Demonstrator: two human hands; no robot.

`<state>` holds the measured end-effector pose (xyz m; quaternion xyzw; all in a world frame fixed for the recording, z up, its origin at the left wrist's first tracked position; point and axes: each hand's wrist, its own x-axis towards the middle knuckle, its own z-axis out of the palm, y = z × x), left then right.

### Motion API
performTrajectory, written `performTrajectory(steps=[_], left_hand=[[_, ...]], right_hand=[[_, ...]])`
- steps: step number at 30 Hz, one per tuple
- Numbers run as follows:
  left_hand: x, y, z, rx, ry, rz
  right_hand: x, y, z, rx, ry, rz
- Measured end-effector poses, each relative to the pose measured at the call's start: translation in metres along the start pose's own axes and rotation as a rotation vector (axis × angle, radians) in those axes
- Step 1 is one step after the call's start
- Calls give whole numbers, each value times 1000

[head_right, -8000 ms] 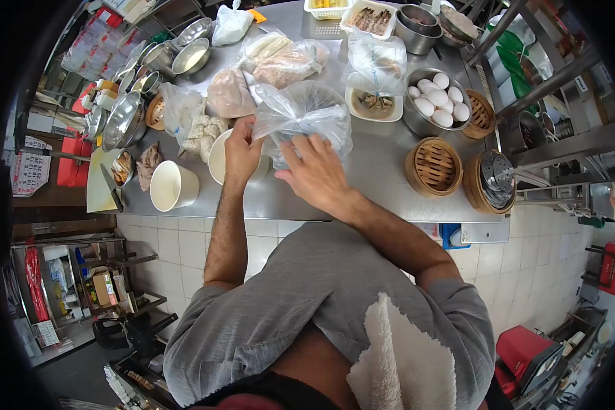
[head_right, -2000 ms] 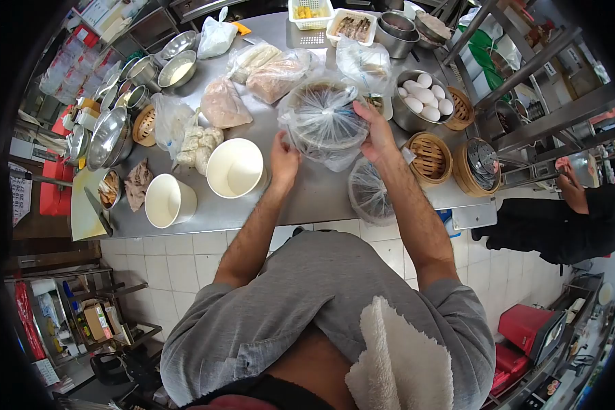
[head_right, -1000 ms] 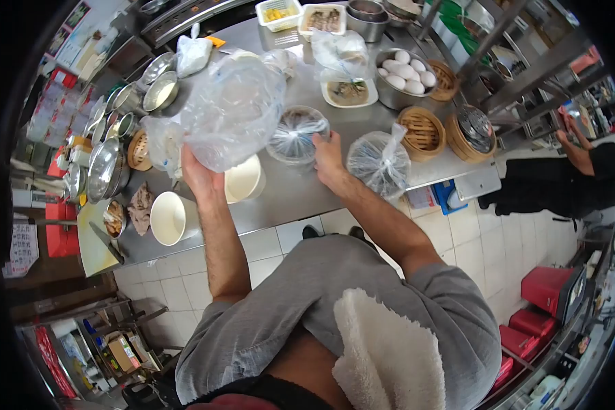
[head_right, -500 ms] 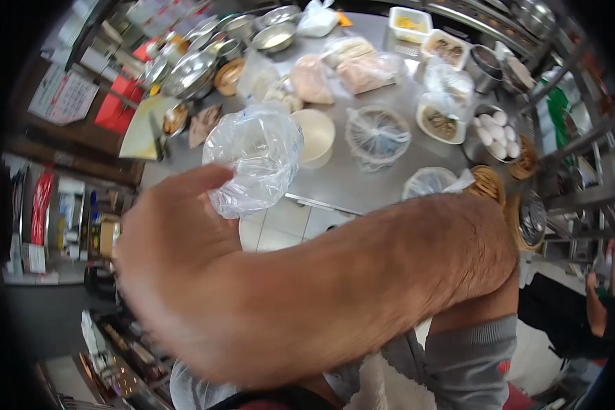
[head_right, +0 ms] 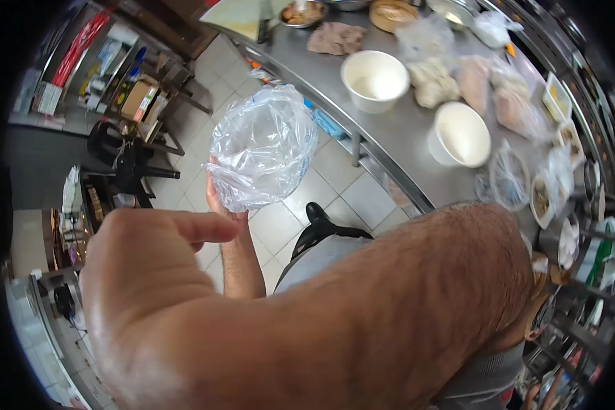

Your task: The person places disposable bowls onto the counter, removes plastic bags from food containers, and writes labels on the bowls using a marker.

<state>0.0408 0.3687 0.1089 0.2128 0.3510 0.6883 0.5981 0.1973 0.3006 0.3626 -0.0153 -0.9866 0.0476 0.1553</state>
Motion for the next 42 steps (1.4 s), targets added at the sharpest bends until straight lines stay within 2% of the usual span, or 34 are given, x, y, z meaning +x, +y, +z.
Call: performTrajectory(steps=[13,17,21,29,32,35,39,41,42], left_hand=[[120,143,-141,-44,230,173],[150,168,-174,-56,306,231],[181,195,-204,-80,413,336],[308,229,-233,-89,511,407],[370,248,-230,-96,515,441],[431,264,-229,-96,511,476],[504,291,-229,-120,485,505],[540,305,-228,-139,451,465],[564,301,-249,-110,421,465]], right_hand=[[210,137,42,97,-21,-324],[254,184,57,151,-30,-394],[302,234,75,189,-32,-552],[378,372,87,308,4,-666],[409,439,81,340,15,-618],[443,520,96,380,-18,-358],[467,630,187,394,-102,119],[473,675,229,472,-124,190],[477,697,245,554,-139,260]])
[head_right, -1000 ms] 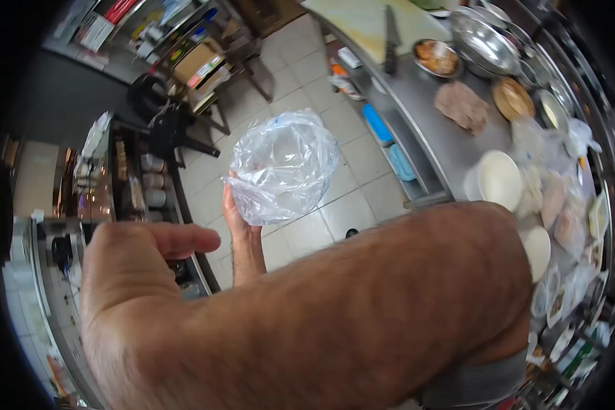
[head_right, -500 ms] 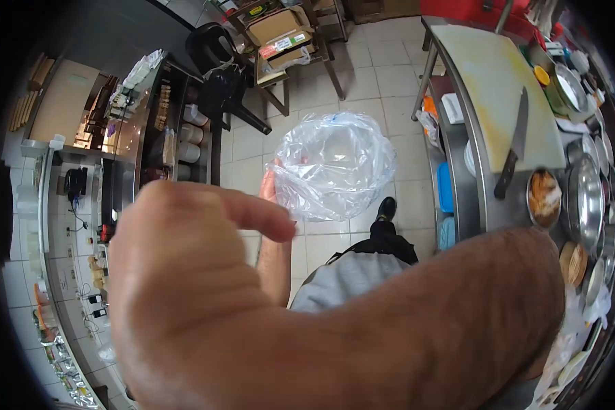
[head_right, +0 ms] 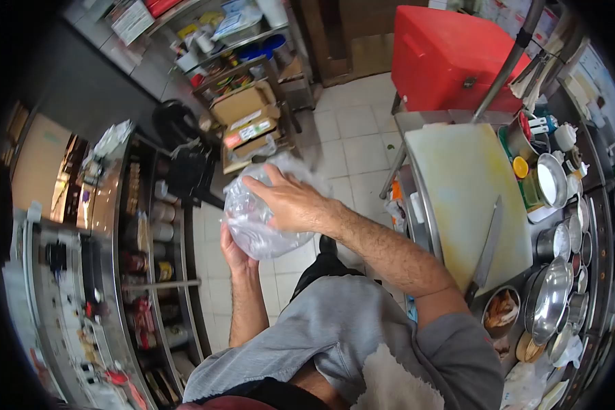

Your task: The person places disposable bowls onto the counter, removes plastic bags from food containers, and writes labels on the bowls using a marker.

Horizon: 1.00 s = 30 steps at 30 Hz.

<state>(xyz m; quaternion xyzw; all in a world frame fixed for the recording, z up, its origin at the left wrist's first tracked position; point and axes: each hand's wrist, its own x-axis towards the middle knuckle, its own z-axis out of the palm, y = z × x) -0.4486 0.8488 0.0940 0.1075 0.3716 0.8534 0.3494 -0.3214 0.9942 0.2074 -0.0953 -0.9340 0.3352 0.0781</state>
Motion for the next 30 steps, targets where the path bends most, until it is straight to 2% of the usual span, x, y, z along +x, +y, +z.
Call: performTrajectory(steps=[1,3,4,7,9,11,13,14,16,17,19,20,21,23,24,28,29,30], left_hand=[[21,-9,0,-8,-25,-15],[71,-25,10,-129,-215,-159],[91,-29,37,-150,-109,-190],[180,-60,48,-184,-269,-356],[242,-70,75,-124,-241,-400],[294,-74,110,7,-430,-352],[339,-79,143,60,-427,-382],[365,-86,151,158,-425,-325],[415,-110,164,288,-432,-234],[439,-125,167,281,-464,-243],[484,-156,167,351,-455,-283],[504,-168,171,242,-514,-386],[522,-181,174,239,-535,-391],[544,-189,208,11,-518,-641],[565,-206,210,-40,-576,-650],[643,-235,250,-155,-530,-830],[665,-240,267,-140,-541,-834],[684,-246,281,-48,-555,-728]], right_hand=[[11,22,-2,-15,18,20],[37,61,-12,226,28,69],[51,80,-19,227,47,111],[95,139,-41,323,160,129],[130,187,-58,296,180,167],[155,224,-77,272,189,217],[178,252,-95,283,344,298],[190,267,-103,281,375,320],[212,298,-120,205,682,306],[223,314,-131,187,708,318],[245,346,-150,470,812,298],[258,366,-158,658,800,325],[270,386,-167,646,818,327],[291,422,-195,981,749,257],[301,443,-209,1009,704,254],[346,525,-266,1014,635,218],[356,529,-288,882,594,242],[365,539,-306,752,550,273]])
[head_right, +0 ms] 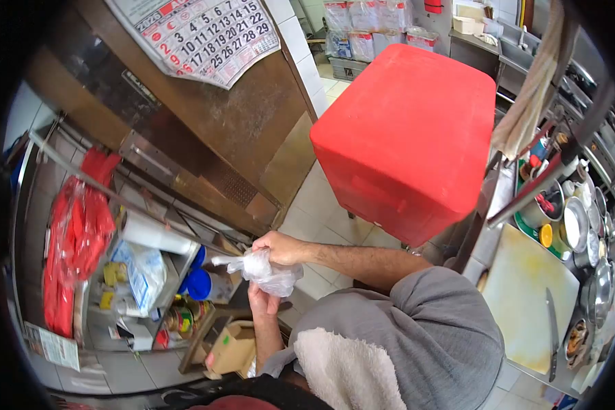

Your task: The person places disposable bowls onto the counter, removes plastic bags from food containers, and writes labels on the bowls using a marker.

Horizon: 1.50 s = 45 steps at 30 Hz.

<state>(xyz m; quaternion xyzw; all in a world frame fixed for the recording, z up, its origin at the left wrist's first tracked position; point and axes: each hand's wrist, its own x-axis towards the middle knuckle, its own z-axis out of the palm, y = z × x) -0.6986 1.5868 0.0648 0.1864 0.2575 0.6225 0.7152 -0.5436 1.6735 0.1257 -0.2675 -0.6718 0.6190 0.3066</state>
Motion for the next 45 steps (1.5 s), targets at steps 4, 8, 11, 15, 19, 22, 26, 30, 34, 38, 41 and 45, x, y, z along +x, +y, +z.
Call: performTrajectory(steps=[4,8,11,15,19,22,26,30,34,38,41,45], left_hand=[[90,33,10,143,93,106],[194,58,8,342,95,183],[284,71,-5,460,68,182],[397,90,9,656,-48,147],[487,112,57,656,-289,149],[537,126,94,609,-455,101],[605,117,119,1349,-790,570],[672,82,142,1320,-977,314],[748,37,157,929,-868,-209],[823,-13,196,467,-772,-501],[876,-47,225,353,-823,-678],[917,-107,291,485,-889,-704]], right_hand=[[75,2,-62,-473,-40,-192],[116,-43,-122,-548,-127,-414],[158,-53,-157,-761,-147,-414],[227,-15,-205,-1176,57,-333],[282,25,-268,-1069,395,-171],[301,20,-318,-883,566,-3],[312,5,-377,-868,503,250],[320,13,-444,-850,476,116],[316,8,-518,-803,600,-45],[311,0,-598,-768,634,-132],[304,-7,-649,-760,630,-146],[284,-2,-708,-999,759,-143]])
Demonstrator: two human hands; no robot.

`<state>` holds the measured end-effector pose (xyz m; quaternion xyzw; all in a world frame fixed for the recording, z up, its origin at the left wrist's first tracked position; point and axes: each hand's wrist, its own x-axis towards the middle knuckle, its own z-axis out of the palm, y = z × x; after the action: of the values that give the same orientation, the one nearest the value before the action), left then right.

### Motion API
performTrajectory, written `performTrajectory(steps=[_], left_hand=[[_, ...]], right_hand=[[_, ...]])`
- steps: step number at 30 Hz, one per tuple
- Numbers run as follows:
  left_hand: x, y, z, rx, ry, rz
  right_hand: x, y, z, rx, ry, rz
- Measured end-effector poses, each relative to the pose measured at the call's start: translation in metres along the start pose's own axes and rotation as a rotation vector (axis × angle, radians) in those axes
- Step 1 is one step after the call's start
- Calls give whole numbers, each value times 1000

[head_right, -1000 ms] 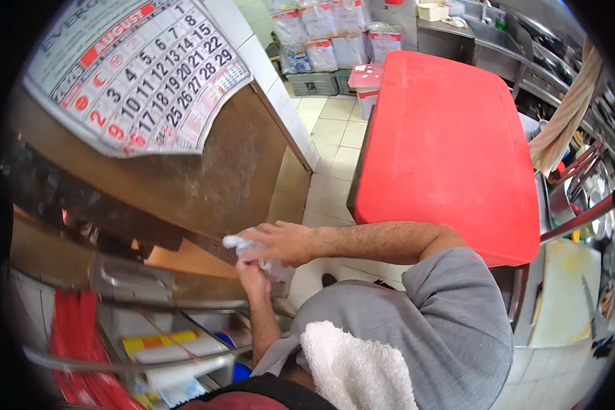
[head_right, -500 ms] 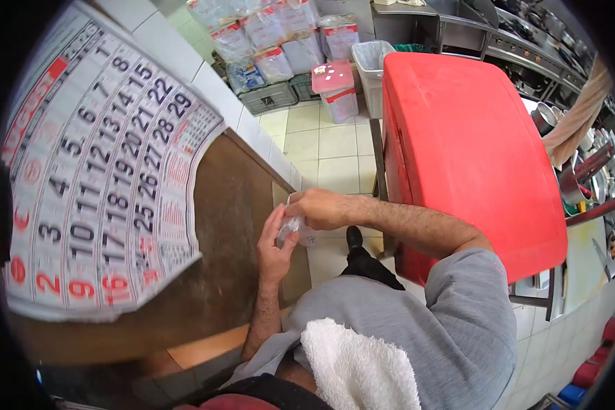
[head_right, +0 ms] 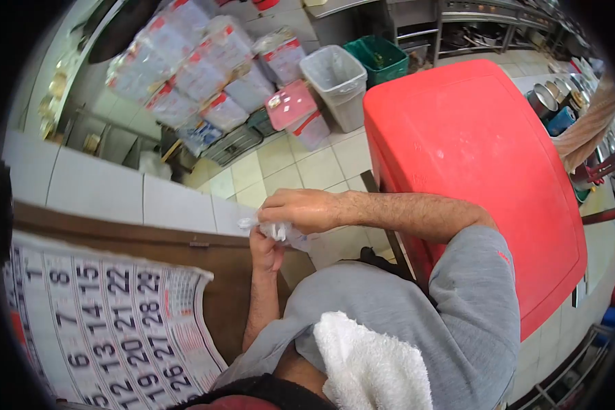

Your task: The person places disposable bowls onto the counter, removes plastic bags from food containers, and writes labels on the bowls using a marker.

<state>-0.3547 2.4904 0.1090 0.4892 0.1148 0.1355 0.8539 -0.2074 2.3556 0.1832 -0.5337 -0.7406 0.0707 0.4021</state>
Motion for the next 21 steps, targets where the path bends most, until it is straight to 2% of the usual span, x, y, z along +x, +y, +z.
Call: performTrajectory(steps=[2,4,6,8,10,12,14,15,17,18,20,21], left_hand=[[46,0,13,20,-2,19],[92,-11,8,119,99,28],[144,-21,-5,202,33,17],[196,-34,-20,230,-26,24],[248,-51,-35,251,-75,-4],[297,-67,-45,354,-93,-116],[355,-81,-52,367,-127,-157],[385,-85,-55,428,-118,-132],[444,-81,-47,486,-82,-53],[479,-75,-37,479,-64,6],[580,-91,-45,489,-70,167],[600,-68,-9,454,51,163]], right_hand=[[-5,15,-23,-146,25,96],[-16,24,-49,-294,41,193],[-34,30,-68,-379,156,458],[-58,36,-80,-198,307,747],[-69,26,-92,-425,489,856],[-88,23,-88,-616,650,999],[-95,21,-73,-717,906,1163],[-97,24,-62,-734,916,1187],[-96,32,-38,-708,1480,1251],[-92,38,-32,-754,1509,1269],[-81,43,-21,-710,1745,1242],[-67,46,-26,-775,1729,1264]])
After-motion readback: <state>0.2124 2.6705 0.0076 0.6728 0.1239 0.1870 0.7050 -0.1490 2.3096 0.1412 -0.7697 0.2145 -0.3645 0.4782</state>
